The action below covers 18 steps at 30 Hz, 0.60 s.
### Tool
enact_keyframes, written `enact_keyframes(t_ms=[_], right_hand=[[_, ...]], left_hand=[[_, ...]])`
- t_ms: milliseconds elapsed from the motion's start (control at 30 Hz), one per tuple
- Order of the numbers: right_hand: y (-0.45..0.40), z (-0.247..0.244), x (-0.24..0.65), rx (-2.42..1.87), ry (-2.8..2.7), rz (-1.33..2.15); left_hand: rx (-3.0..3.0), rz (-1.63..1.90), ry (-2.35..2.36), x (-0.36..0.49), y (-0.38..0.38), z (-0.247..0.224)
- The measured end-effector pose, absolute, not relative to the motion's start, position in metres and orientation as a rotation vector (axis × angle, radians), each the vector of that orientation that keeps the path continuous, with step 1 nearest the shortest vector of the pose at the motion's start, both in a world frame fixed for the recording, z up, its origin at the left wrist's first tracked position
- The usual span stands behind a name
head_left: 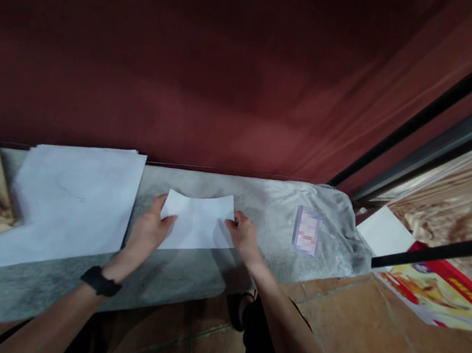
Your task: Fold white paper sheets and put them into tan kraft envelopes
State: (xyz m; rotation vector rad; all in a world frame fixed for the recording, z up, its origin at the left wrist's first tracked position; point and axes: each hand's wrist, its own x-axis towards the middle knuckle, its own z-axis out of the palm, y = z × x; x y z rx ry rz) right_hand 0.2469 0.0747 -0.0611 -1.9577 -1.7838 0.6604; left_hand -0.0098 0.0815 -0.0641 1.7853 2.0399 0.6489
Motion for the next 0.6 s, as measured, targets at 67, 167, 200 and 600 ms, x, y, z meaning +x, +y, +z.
enact_keyframes(t_ms=[67,167,200,600], right_hand=[[0.074,-0.061,0.245,-1.979,-1.831,0.606],[0.071,-0.059,0.244,-2.005,-1.855,0.444],[0.070,-0.058,0.243,-2.003,-1.857,0.371],[0.046,-0.084,0.159,-1.494,-2.218,0.368]], left_hand=[[1.809,0.531,2.092,-0.007,0.076,-0.057],[1.936,0.445,2.115,-0.003,0.065,-0.048],[2.010,0.463,2.124,-0.001,0.061,-0.047],[2.498,0.484,1.821,0.038,0.048,-0.107]])
